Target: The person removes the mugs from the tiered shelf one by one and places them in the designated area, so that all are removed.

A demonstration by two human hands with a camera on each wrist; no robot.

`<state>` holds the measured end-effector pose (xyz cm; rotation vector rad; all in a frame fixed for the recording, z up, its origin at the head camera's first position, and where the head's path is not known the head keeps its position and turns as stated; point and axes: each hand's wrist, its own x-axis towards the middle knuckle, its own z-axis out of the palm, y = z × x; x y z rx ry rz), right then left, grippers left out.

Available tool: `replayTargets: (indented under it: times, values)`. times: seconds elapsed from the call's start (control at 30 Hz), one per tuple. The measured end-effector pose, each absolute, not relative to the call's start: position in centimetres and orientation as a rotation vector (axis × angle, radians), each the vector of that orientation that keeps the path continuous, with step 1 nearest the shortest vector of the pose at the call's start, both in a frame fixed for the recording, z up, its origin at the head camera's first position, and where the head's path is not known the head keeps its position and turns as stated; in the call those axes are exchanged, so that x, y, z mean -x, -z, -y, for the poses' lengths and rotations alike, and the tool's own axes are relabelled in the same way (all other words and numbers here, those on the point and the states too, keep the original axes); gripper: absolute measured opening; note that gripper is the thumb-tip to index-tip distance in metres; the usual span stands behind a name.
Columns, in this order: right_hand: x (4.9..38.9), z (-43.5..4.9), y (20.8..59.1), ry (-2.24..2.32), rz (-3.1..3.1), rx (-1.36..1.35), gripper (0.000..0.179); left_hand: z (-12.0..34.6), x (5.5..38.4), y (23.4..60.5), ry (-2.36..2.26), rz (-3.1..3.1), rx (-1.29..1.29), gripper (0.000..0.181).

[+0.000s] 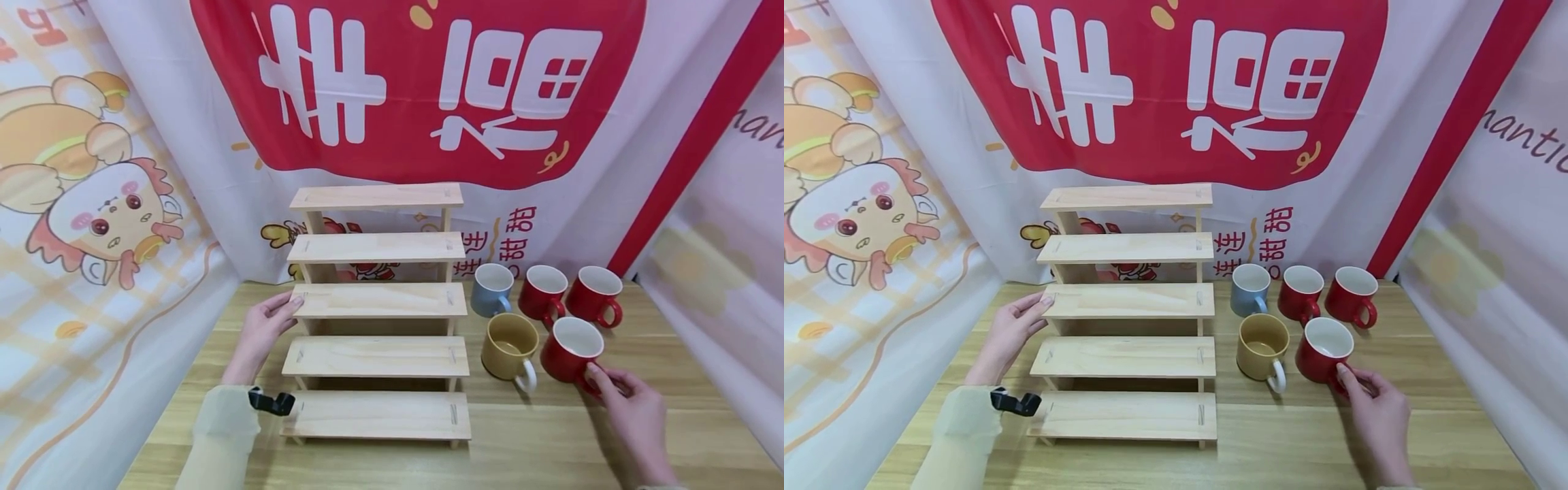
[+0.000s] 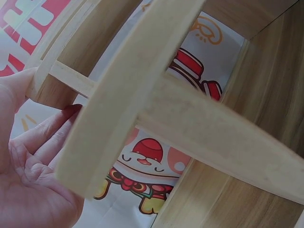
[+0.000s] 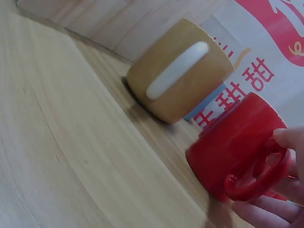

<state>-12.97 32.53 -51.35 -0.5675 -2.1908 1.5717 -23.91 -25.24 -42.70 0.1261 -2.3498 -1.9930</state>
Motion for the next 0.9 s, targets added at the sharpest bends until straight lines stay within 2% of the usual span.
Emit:
replayTargets:
  times: [0.2,0.4,0.5,0.67,0.9]
  values:
    - [12.9,-34.7,49.7,-1.176,2.435,0.445,0.059,25.0,23.8,42.7,2.003,2.350,-0.115,0.067]
    - [14.2,-38.8,47.6,-0.763,2.678,-0.081,0.112,24.9,23.8,42.8,2.005,2.349,-0.101,0.069]
    - [14.7,-40.1,47.4,-0.523,2.750,-0.225,0.126,24.9,23.9,42.8,2.007,2.335,-0.100,0.068]
    - [14.9,-41.3,48.1,-0.244,2.823,-0.309,0.119,25.1,23.9,42.6,2.003,2.343,-0.111,0.070]
    - [15.4,-42.0,49.2,-0.177,2.848,-0.331,0.110,25.6,23.6,42.5,1.899,2.408,-0.119,0.067]
